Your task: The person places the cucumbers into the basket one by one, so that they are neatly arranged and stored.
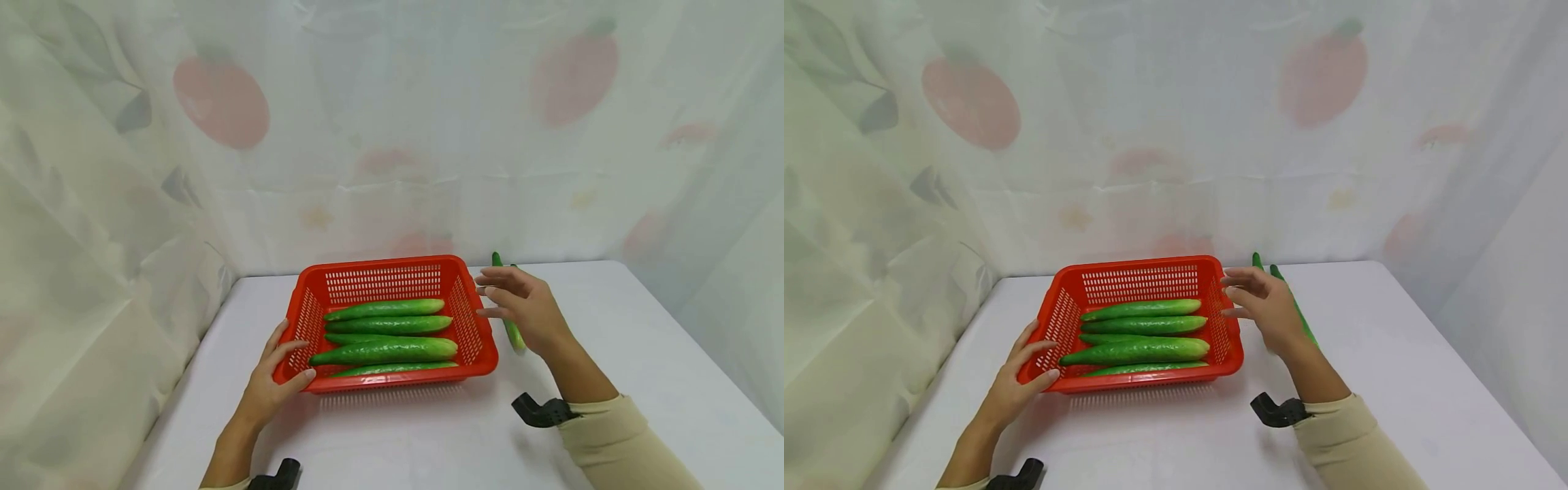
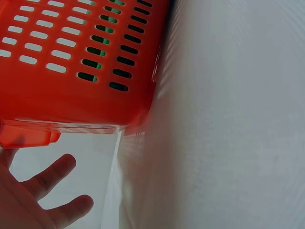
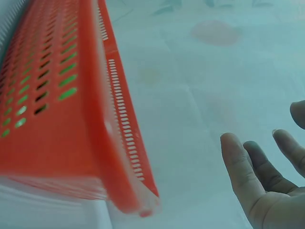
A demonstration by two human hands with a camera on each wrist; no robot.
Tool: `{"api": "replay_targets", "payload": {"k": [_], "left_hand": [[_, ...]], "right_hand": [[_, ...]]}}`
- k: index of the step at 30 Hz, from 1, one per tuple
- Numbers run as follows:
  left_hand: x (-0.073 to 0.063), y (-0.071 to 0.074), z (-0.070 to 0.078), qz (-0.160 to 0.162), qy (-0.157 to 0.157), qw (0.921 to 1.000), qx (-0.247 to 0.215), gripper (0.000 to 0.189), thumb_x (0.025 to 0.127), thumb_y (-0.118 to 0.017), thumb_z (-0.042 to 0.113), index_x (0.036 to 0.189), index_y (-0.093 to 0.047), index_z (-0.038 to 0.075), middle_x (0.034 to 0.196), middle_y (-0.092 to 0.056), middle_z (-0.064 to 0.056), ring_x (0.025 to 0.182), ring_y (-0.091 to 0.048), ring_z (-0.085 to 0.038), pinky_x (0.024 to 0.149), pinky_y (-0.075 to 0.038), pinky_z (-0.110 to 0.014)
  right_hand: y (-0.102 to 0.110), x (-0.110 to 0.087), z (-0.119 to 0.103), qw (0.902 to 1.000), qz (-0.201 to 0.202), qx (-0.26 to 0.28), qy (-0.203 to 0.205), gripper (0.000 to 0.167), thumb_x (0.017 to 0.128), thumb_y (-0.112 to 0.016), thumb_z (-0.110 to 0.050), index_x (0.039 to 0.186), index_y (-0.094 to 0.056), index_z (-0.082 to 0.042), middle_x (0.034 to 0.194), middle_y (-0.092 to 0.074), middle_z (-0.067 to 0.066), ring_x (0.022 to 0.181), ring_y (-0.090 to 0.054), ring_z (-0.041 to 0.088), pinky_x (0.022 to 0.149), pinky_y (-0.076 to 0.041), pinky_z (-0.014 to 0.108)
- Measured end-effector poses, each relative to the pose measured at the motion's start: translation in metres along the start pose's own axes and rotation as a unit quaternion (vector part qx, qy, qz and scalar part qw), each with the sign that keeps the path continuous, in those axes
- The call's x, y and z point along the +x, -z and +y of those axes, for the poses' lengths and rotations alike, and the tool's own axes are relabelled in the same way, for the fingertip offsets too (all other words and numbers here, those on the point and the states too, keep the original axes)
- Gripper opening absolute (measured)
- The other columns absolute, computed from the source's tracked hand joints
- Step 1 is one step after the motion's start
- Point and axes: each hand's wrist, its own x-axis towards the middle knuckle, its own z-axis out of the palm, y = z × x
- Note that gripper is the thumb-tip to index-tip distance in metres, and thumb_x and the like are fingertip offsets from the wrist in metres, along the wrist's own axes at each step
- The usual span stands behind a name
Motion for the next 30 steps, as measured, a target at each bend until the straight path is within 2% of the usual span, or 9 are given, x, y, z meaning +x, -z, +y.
{"api": "replay_targets", "payload": {"k": [3,7,11,16,24,30], "left_hand": [[0.0,0.0,0.0,0.0,0.002,1.0,-0.001,0.043,0.083,-0.074,0.022,0.122,-0.062,0.008,0.158,-0.016,0.0,0.14,-0.019,-0.032,0.097,-0.031,-0.062],[0.0,0.0,0.0,-0.001,0.004,1.0,-0.003,0.044,0.083,-0.074,0.022,0.122,-0.061,0.008,0.158,-0.016,0.001,0.14,-0.018,-0.032,0.097,-0.03,-0.063],[0.0,0.0,0.0,-0.002,0.003,1.0,-0.002,0.043,0.083,-0.074,0.022,0.122,-0.061,0.008,0.158,-0.016,0.001,0.14,-0.018,-0.032,0.097,-0.029,-0.063],[0.0,0.0,0.0,-0.002,0.003,1.0,-0.005,0.043,0.083,-0.074,0.022,0.123,-0.062,0.009,0.158,-0.016,0.001,0.14,-0.018,-0.032,0.097,-0.029,-0.064],[0.0,0.001,0.001,-0.003,0.005,0.9999,-0.01,0.044,0.083,-0.074,0.022,0.123,-0.062,0.009,0.158,-0.016,0.002,0.14,-0.018,-0.032,0.098,-0.029,-0.063],[0.0,0.001,0.002,-0.002,0.003,0.9999,-0.01,0.044,0.083,-0.074,0.022,0.123,-0.062,0.009,0.158,-0.016,0.002,0.14,-0.017,-0.031,0.098,-0.029,-0.062]], "right_hand": [[0.006,-0.002,-0.006,0.9999,0.01,-0.007,0.01,0.032,0.097,-0.06,-0.013,0.126,-0.057,0.0,0.121,-0.058,0.019,0.109,-0.057,0.033,0.077,-0.053,0.044],[0.016,-0.006,-0.011,0.9992,0.029,-0.011,0.027,0.032,0.097,-0.06,-0.014,0.125,-0.056,0.001,0.12,-0.059,0.018,0.108,-0.058,0.029,0.078,-0.053,0.04],[0.026,-0.011,-0.015,0.9978,0.045,-0.004,0.048,0.032,0.096,-0.06,-0.01,0.125,-0.056,0.003,0.121,-0.059,0.021,0.107,-0.059,0.027,0.079,-0.053,0.037],[0.04,-0.016,-0.017,0.9953,0.069,-0.006,0.068,0.031,0.096,-0.06,-0.007,0.126,-0.057,0.001,0.119,-0.06,0.018,0.108,-0.058,0.026,0.078,-0.053,0.033],[0.064,-0.021,-0.01,0.9891,0.113,-0.005,0.094,0.033,0.092,-0.062,0.001,0.125,-0.058,0.002,0.113,-0.065,0.009,0.106,-0.059,0.023,0.077,-0.052,0.027],[0.076,-0.023,0.002,0.9857,0.135,-0.015,0.099,0.035,0.091,-0.063,0.003,0.125,-0.059,0.001,0.112,-0.065,0.009,0.103,-0.059,0.019,0.076,-0.051,0.024]]}}
